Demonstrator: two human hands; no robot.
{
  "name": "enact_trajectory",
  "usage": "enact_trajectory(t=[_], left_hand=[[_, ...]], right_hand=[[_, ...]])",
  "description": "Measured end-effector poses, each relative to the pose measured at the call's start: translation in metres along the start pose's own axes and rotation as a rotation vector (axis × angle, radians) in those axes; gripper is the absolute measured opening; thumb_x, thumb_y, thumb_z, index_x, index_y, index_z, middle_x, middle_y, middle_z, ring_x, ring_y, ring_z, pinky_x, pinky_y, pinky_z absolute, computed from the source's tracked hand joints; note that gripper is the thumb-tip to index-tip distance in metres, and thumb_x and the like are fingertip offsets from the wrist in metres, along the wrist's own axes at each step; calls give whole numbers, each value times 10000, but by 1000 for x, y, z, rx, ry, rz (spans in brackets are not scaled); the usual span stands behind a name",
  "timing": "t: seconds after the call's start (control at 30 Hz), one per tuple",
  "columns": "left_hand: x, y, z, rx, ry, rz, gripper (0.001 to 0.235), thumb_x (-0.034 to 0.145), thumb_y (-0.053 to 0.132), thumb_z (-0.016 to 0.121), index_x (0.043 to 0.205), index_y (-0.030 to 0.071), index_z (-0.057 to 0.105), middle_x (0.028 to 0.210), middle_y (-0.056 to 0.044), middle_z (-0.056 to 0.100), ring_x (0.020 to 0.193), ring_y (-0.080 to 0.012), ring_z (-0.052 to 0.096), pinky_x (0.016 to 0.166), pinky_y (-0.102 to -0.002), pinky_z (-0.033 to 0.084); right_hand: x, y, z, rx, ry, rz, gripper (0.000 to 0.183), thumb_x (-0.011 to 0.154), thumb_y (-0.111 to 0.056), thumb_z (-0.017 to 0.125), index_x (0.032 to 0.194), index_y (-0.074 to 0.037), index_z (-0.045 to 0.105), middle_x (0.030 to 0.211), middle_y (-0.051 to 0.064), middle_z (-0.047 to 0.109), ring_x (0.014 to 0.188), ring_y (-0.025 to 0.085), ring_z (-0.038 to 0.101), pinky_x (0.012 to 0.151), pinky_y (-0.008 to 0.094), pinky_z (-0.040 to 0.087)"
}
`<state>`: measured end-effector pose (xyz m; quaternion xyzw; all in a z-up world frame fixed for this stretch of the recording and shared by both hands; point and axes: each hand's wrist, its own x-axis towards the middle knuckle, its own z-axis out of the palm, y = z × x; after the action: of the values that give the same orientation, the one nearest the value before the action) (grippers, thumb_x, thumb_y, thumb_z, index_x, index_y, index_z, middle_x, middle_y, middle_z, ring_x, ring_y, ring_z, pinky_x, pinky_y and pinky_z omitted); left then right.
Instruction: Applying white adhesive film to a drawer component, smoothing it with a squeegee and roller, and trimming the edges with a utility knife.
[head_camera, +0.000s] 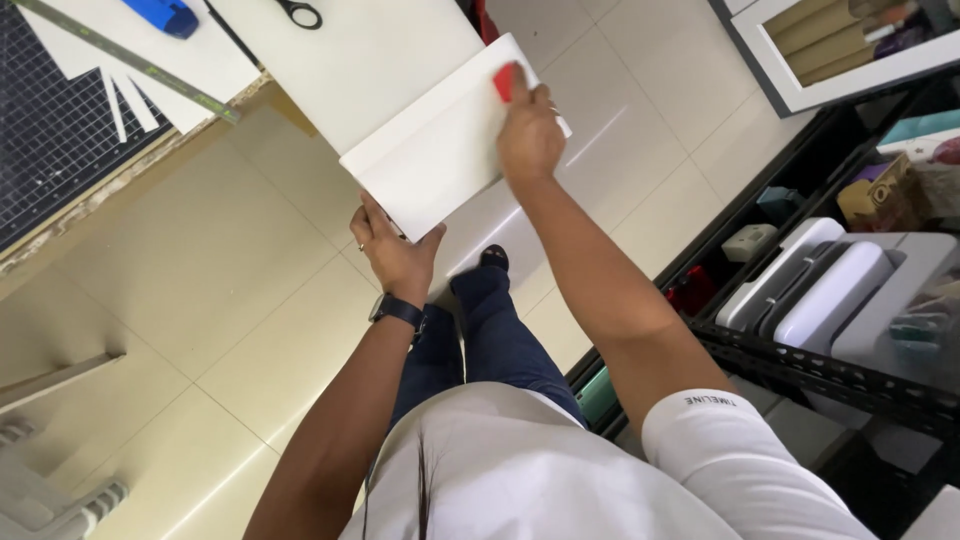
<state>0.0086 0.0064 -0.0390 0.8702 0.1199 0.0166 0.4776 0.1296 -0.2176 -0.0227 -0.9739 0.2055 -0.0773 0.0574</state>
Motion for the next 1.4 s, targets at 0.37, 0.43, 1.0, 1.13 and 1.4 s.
enact_trajectory(t=[0.37, 0.43, 1.0, 1.13, 1.4], left_hand=[[-2, 38, -25, -3, -106, -115, 1260, 725, 233, 976, 1642, 40, 133, 1481, -189, 325, 1371, -411, 453, 1073, -403, 579], [-3, 48, -30, -4, -105, -106, 1314, 694, 226, 999, 1643, 34, 110, 1484, -214, 317, 1403, -456, 414, 1134, -471, 539], [-6, 65, -24, 26, -8, -142, 1351, 658, 225, 1017, 1649, 30, 119, 1468, -225, 336, 1390, -451, 416, 1182, -467, 432], [-6, 59, -16, 13, 20, -134, 1379, 623, 227, 1030, 1651, 46, 129, 1465, -221, 356, 1393, -460, 416, 1184, -472, 439], [-7, 52, -12, -26, 56, -139, 1348, 629, 244, 1015, 1649, 38, 157, 1491, -213, 351, 1400, -448, 399, 1191, -474, 421]], right_hand=[[20, -1, 3, -191, 151, -507, 352, 846, -158, 682, 1183, -219, 600, 853, 16, 621, 750, 226, 671, 583, 390, 537], [43, 22, -20, -180, 160, -489, 556, 873, -170, 749, 1389, -299, 586, 968, 45, 651, 880, 299, 677, 657, 460, 541], [20, 25, -33, 173, 29, -1208, 227, 1085, -218, 476, 1193, -229, 675, 984, 21, 534, 1019, 249, 497, 929, 448, 392], [42, -5, -19, 190, 75, -1216, 200, 1052, -226, 509, 1135, -236, 691, 949, 16, 559, 1005, 254, 510, 899, 454, 396], [11, 8, -37, 148, -86, -1280, 222, 1041, -159, 506, 1172, -216, 676, 978, 27, 547, 1038, 278, 507, 918, 502, 402]])
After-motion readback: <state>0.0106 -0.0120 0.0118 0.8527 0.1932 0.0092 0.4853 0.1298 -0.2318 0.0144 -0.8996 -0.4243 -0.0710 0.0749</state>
